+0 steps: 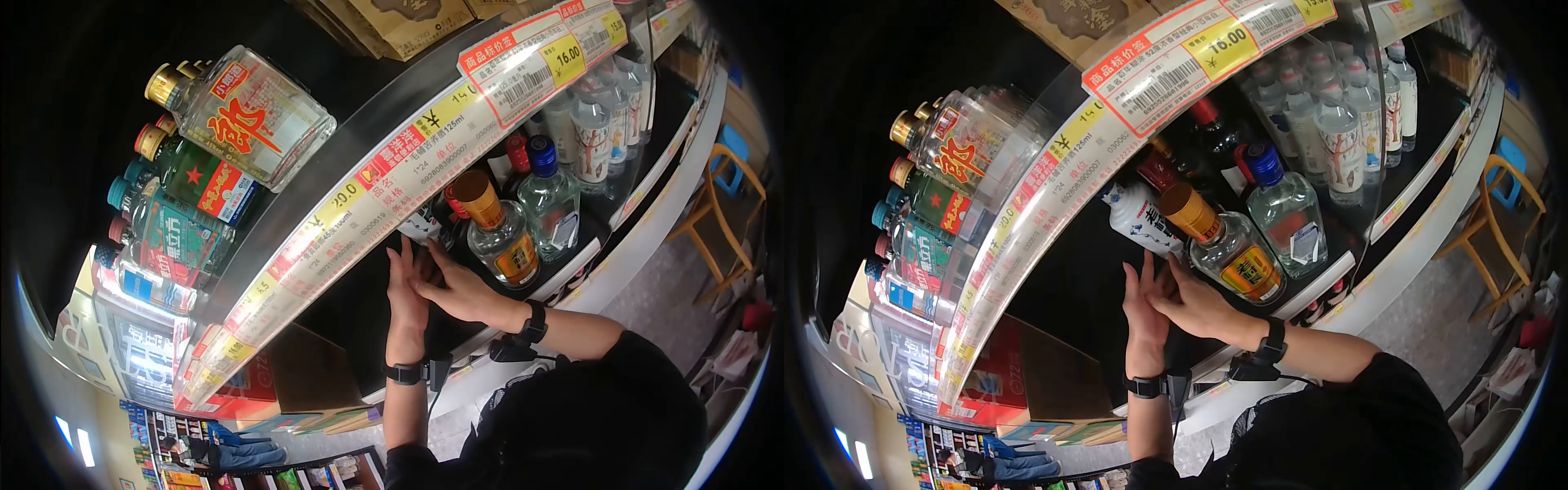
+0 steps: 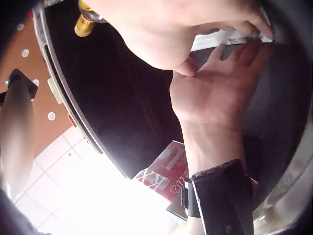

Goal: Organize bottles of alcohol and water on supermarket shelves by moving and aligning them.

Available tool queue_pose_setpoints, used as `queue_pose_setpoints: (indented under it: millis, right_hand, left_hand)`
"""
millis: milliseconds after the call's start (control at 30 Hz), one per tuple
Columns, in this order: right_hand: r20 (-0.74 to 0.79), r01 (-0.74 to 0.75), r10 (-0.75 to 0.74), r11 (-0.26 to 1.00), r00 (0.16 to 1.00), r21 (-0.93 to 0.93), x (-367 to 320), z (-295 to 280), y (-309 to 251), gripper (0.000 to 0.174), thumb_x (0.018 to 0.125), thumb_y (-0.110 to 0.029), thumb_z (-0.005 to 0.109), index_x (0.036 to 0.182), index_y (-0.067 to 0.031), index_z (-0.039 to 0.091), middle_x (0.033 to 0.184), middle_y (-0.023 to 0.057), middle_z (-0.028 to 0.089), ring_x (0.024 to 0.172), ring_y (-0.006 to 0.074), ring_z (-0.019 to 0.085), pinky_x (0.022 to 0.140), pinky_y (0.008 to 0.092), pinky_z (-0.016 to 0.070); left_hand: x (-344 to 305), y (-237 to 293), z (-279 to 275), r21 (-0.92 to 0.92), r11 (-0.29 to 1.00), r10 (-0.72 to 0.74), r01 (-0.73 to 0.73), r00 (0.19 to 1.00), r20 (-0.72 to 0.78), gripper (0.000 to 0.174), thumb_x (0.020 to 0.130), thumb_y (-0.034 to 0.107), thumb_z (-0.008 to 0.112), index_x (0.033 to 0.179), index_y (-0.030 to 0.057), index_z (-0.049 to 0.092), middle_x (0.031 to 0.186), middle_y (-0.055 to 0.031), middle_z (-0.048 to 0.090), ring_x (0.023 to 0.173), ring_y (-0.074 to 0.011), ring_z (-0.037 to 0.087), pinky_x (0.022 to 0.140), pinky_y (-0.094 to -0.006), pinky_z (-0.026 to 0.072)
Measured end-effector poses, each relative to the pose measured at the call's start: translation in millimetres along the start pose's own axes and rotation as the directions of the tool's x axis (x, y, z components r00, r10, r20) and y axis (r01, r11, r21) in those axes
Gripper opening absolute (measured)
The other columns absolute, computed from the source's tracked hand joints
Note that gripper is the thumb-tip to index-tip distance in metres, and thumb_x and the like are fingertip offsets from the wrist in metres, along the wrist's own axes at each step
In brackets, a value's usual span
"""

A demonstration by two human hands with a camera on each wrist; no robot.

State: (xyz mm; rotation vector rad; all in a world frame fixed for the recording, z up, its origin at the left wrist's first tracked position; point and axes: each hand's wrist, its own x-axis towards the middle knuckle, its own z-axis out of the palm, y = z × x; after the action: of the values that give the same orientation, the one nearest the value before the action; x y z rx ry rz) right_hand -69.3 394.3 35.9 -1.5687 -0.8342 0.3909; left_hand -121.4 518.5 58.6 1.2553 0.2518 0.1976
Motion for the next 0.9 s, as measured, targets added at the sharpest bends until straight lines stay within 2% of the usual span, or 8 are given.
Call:
queue_pose_setpoints:
  millis: [67, 200, 233, 300, 367, 500, 600, 900]
  right_hand:
    - [-0.024, 0.022, -0.023, 1.000, 0.999, -0.016, -3.4, -1.9, -2.6, 0.097, 0.092, -0.050, 0.062, 0.154, 0.0077, 0.015, 0.147, 0.0329, 0.039, 0.124, 0.0400, 0.056, 0.103, 0.0398, 0.0464]
    - [-0.027, 0.078, -0.078, 0.997, 0.997, 0.018, -27.9, -9.3, -10.3, 0.075, 0.093, -0.039, 0.068, 0.145, 0.0063, 0.039, 0.126, 0.0250, 0.062, 0.101, 0.0306, 0.069, 0.089, 0.0358, 0.0530]
    - [-0.017, 0.083, -0.083, 0.997, 0.996, 0.009, -37.7, -11.9, -10.2, 0.075, 0.093, -0.039, 0.068, 0.145, 0.0063, 0.039, 0.126, 0.0250, 0.062, 0.101, 0.0306, 0.069, 0.089, 0.0358, 0.0530]
    - [-0.017, 0.061, -0.059, 0.912, 0.998, 0.406, -60.5, -16.8, -10.9, 0.045, 0.095, -0.020, 0.069, 0.129, 0.0054, 0.056, 0.110, 0.0157, 0.070, 0.085, 0.0171, 0.070, 0.078, 0.0279, 0.0544]
    - [0.000, 0.008, -0.009, 0.866, 1.000, 0.500, -86.5, -26.9, -28.9, 0.026, 0.096, -0.009, 0.067, 0.118, 0.0043, 0.062, 0.102, 0.0091, 0.072, 0.083, 0.0086, 0.067, 0.073, 0.0220, 0.0533]
    - [0.013, -0.032, 0.030, 0.839, 0.999, 0.543, -117.1, -29.3, -3.3, 0.020, 0.098, -0.009, 0.062, 0.116, -0.0003, 0.061, 0.108, 0.0126, 0.070, 0.095, 0.0138, 0.069, 0.075, 0.0259, 0.0565]
    - [-0.079, -0.054, 0.118, 0.828, 0.990, 0.558, -138.0, -30.5, -1.9, 0.018, 0.097, -0.012, 0.066, 0.109, 0.0018, 0.065, 0.095, 0.0064, 0.071, 0.075, 0.0067, 0.063, 0.063, 0.0217, 0.0512]
    - [-0.320, -0.177, 0.343, 0.876, 0.883, 0.449, -201.5, -24.6, 6.9, 0.016, 0.099, -0.014, 0.064, 0.106, -0.0007, 0.066, 0.094, 0.0032, 0.070, 0.076, 0.0042, 0.061, 0.063, 0.0221, 0.0488]
  left_hand:
    - [2.9, 0.9, -2.7, 0.070, 0.998, -0.004, 0.004, 1.000, -0.008, 0.096, 0.094, 0.077, 0.028, 0.161, 0.0127, 0.002, 0.161, -0.0256, 0.022, 0.145, -0.0396, 0.031, 0.116, -0.0470, 0.0283]
    - [-7.5, -0.9, -2.0, 0.057, 0.998, -0.006, 0.012, 0.994, -0.108, 0.093, 0.097, 0.074, 0.029, 0.160, 0.0087, 0.009, 0.160, -0.0278, 0.022, 0.147, -0.0398, 0.026, 0.117, -0.0480, 0.0260]
    - [-17.8, 0.1, 2.9, 0.135, 0.990, 0.076, -0.050, 0.979, -0.191, 0.084, 0.100, 0.066, 0.033, 0.156, 0.0050, 0.022, 0.154, -0.0270, 0.033, 0.143, -0.0373, 0.034, 0.114, -0.0462, 0.0312]
    - [-43.7, 1.2, 11.7, 0.211, 0.971, 0.172, -0.116, 0.948, -0.267, 0.075, 0.103, 0.059, 0.038, 0.151, 0.0013, 0.035, 0.148, -0.0263, 0.044, 0.139, -0.0347, 0.042, 0.110, -0.0444, 0.0364]
    - [-73.8, -0.5, 20.5, 0.423, 0.863, 0.416, -0.276, 0.864, -0.285, 0.047, 0.106, 0.038, 0.046, 0.123, -0.0029, 0.060, 0.115, -0.0173, 0.065, 0.110, -0.0230, 0.061, 0.092, -0.0358, 0.0472]
    - [-124.7, -14.8, 44.9, 0.350, 0.875, 0.454, -0.334, 0.815, -0.360, 0.034, 0.105, 0.022, 0.050, 0.083, -0.0009, 0.061, 0.070, -0.0025, 0.055, 0.062, -0.0095, 0.048, 0.063, -0.0258, 0.0393]
    - [-146.4, -29.1, 54.9, 0.344, 0.885, 0.417, -0.313, 0.861, -0.290, 0.038, 0.104, 0.020, 0.052, 0.070, 0.0018, 0.053, 0.062, -0.0009, 0.049, 0.058, -0.0074, 0.040, 0.057, -0.0247, 0.0331]
    - [-163.7, -81.4, 54.0, 0.149, 0.978, 0.152, -0.146, 0.988, -0.032, 0.030, 0.101, 0.021, 0.058, 0.081, -0.0015, 0.063, 0.066, 0.0015, 0.052, 0.059, -0.0045, 0.039, 0.056, -0.0231, 0.0275]
